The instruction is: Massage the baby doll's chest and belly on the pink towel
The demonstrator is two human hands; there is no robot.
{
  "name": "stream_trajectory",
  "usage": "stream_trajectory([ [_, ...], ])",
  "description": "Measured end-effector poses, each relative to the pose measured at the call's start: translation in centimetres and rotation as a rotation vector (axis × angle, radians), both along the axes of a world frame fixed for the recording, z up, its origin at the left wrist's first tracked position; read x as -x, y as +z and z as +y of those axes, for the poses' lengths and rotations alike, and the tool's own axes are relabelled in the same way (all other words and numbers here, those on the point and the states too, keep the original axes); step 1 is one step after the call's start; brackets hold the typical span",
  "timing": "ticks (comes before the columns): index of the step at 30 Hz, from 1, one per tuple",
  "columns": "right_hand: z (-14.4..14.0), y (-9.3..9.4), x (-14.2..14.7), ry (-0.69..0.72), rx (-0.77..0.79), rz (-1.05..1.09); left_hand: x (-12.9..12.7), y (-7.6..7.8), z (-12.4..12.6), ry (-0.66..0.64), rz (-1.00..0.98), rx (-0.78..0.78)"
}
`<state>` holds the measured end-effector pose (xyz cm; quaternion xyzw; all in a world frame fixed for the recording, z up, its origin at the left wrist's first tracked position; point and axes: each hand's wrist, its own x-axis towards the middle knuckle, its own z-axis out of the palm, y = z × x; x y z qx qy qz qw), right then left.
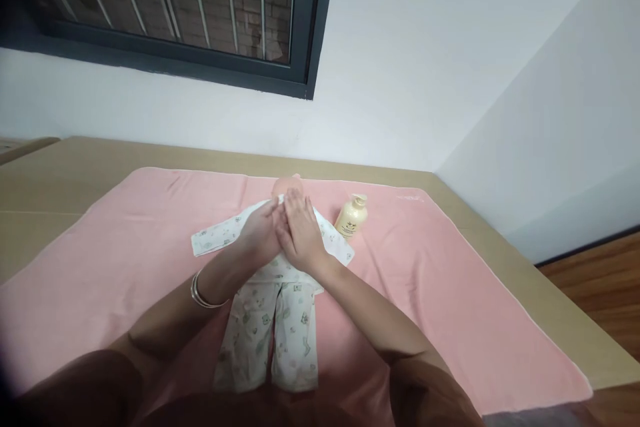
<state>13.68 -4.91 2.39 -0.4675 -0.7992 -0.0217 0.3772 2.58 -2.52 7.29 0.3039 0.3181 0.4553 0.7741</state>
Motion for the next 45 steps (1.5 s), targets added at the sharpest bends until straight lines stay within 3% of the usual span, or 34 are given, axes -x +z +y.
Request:
stream_trajectory([
  [1,0.4,-1.1,-0.1,-0.056,0.036,0.042,0.6,0.0,1.0,0.008,-0.083,0.008],
  [3,1.0,-3.3,0.1,-0.094,0.090,0.050,1.7,-0.9,3.1,0.165,-0.030,-0.118],
  [7,2.1,-5.3,1.4,0.073,0.103,-0.131,2.6,-5.0,6.2,0.496,0.285,-0.395],
  [9,3.1,-4.8,1.6,0.184,0.105,-0.211,2.7,-7.2,6.8,0.528,0.416,-0.557],
  [12,5.2,-3.7,0.7,0.212,0.157,-0.232,3.1,-9.6,7.0,0.530,0.494,-0.585],
  [16,5.9,-4.5,-0.8,-0.084,0.228,-0.100,3.9,-11.2,6.8,0.520,0.588,-0.625],
  [18,4.7,-5.7,-0.6,-0.267,0.228,-0.042,4.0,-11.6,6.8,0.495,0.626,-0.670],
  [20,3.0,-6.6,0.1,-0.319,0.208,-0.049,4.0,-11.9,6.7,0.489,0.631,-0.705],
  [23,1.4,-6.7,0.6,-0.103,0.120,-0.160,3.7,-12.0,6.4,0.493,0.608,-0.737],
  [25,1.8,-6.1,0.2,0.118,0.071,-0.243,3.6,-11.7,6.0,0.487,0.602,-0.742],
  [27,3.1,-5.3,-0.6,0.239,0.069,-0.264,3.5,-11.3,5.6,0.473,0.605,-0.739],
  [29,4.8,-4.9,-1.3,0.188,0.113,-0.204,3.5,-10.9,5.2,0.437,0.612,-0.736],
  [31,5.8,-5.0,-1.5,0.027,0.177,-0.114,3.6,-10.7,5.0,0.404,0.629,-0.740],
  [35,4.5,-5.9,-0.3,-0.308,0.246,-0.006,3.5,-10.9,5.1,0.404,0.723,-0.818],
  [37,3.1,-6.4,0.5,-0.290,0.223,-0.029,3.4,-11.3,5.2,0.425,0.814,-0.897],
  [41,2.1,-6.6,0.8,-0.037,0.125,-0.056,3.3,-11.8,5.4,0.454,0.974,-1.019],
  [43,2.9,-6.3,0.4,-0.052,0.132,-0.008,3.3,-11.9,5.4,0.463,1.025,-1.059],
  [45,3.9,-6.0,0.0,-0.162,0.187,0.045,3.3,-11.9,5.4,0.466,1.064,-1.092],
])
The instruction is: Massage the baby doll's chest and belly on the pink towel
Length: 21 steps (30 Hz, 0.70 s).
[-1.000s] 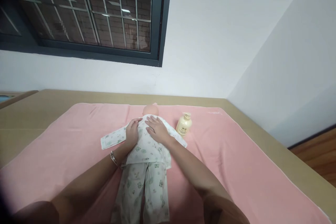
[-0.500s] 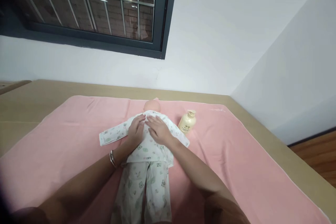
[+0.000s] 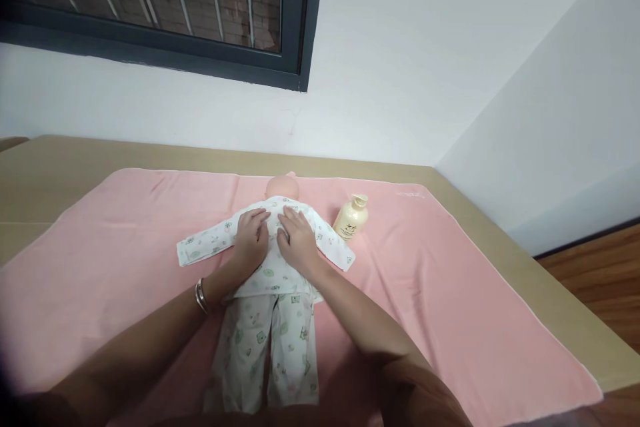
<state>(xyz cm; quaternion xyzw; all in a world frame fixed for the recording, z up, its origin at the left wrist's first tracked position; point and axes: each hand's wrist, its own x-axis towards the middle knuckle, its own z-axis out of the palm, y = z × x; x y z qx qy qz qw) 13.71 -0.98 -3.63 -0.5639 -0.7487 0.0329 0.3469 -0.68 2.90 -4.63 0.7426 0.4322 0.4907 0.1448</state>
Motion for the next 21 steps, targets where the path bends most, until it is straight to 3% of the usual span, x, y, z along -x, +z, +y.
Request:
stream_trajectory([
  [5,1.6,0.2,0.0,-0.144,0.101,-0.006,0.1,-0.3,0.1,-0.001,0.053,-0.009],
  [10,0.3,-0.1,1.0,-0.197,0.090,-0.128,0.3,-1.3,1.0,0.027,0.154,-0.034],
  [16,-2.5,0.9,2.3,-0.211,0.090,-0.311,0.3,-1.5,1.4,0.010,0.313,-0.055],
  [21,-1.4,1.5,1.5,-0.178,0.133,-0.271,-0.1,-0.7,0.5,0.001,0.346,-0.098],
])
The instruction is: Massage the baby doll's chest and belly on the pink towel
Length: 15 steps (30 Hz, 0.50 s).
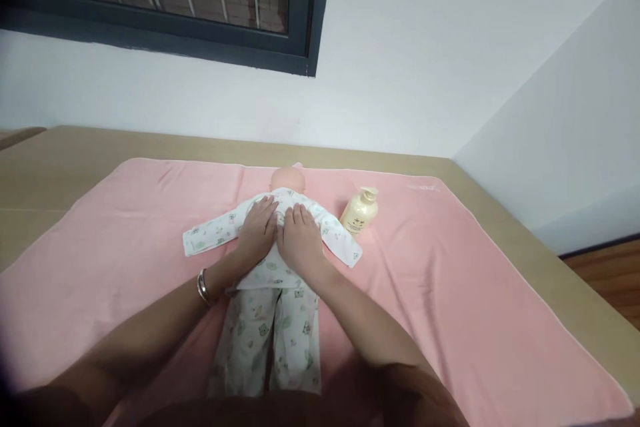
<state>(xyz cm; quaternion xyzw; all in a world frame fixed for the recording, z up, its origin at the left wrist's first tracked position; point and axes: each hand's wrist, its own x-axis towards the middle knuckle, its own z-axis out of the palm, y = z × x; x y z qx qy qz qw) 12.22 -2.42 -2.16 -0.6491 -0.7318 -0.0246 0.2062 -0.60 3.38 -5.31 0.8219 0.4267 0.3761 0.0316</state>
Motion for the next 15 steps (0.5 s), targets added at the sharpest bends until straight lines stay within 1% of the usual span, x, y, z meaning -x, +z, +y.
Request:
stream_trajectory([
  [3,1.6,-0.4,-1.3,0.039,0.017,0.078,-0.2,0.2,-0.7,0.009,-0.036,-0.028],
  [7,2.5,-0.9,-2.2,0.047,0.008,0.121,-0.2,0.2,-1.3,0.084,-0.108,-0.029],
  [9,2.3,-1.0,-1.8,0.031,0.008,0.113,-0.1,0.1,-1.2,0.114,-0.126,-0.015],
  [11,1.6,-1.0,-1.0,0.005,0.011,0.090,0.0,-0.1,-0.9,0.113,-0.108,0.015],
  [15,-0.4,-0.7,0.7,-0.019,-0.040,0.036,0.2,-0.5,0.4,0.047,-0.058,0.064],
])
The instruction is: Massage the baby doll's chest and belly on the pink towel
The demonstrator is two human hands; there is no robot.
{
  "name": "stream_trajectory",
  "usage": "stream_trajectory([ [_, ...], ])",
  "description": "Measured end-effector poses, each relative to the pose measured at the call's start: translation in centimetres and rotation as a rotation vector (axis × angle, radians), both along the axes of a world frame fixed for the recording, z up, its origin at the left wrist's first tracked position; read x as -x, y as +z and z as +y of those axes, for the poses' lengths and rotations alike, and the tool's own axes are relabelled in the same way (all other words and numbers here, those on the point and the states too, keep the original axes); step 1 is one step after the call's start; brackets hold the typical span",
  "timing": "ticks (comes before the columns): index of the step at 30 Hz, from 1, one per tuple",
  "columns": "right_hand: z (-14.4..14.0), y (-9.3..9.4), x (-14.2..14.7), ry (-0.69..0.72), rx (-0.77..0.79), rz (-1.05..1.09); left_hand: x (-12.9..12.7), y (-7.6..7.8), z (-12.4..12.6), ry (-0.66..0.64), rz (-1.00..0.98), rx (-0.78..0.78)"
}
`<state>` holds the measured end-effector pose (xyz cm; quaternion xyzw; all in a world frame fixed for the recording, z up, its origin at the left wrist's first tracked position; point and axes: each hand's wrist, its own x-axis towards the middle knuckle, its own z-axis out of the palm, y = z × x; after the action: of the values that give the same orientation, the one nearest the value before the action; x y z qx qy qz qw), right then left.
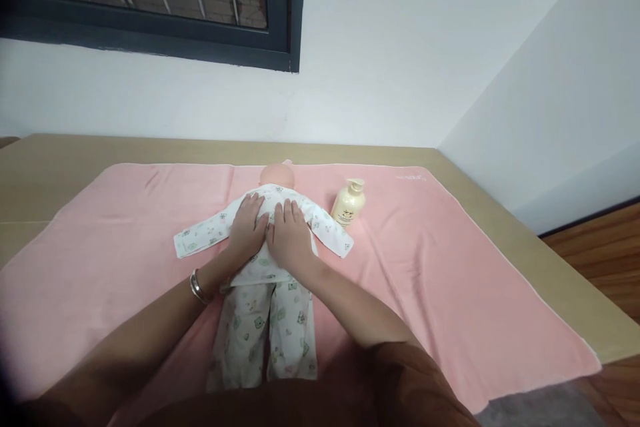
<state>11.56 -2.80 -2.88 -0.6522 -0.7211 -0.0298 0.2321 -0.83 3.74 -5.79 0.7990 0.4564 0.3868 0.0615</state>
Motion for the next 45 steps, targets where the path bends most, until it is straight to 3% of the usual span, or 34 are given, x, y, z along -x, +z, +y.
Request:
stream_trajectory([
  [3,-0.7,0.1,0.3,0.015,-0.028,-0.011,0.1,-0.4,0.6,-0.032,0.003,0.011],
  [8,0.7,-0.2,-0.8,0.039,0.001,0.061,0.1,-0.7,0.6,-0.029,-0.028,0.014],
  [26,1.0,-1.0,-1.0,0.014,-0.045,0.134,0.1,-0.4,0.4,-0.026,-0.040,0.011],
  [33,2.6,-0.9,-3.5,0.165,0.030,0.105,-0.8,1.0,-2.1,-0.028,0.121,-0.050],
  [37,3.3,-0.7,-4.5,0.101,0.047,0.120,-1.0,1.2,-3.2,-0.029,0.136,-0.038],
  [41,1.9,-0.5,-2.9,0.037,0.042,0.077,-0.4,1.3,-1.9,-0.009,0.099,-0.003],
  [45,-0.5,-0.1,-0.6,0.058,0.002,0.007,0.4,1.2,0.7,-0.023,0.102,0.025],
])
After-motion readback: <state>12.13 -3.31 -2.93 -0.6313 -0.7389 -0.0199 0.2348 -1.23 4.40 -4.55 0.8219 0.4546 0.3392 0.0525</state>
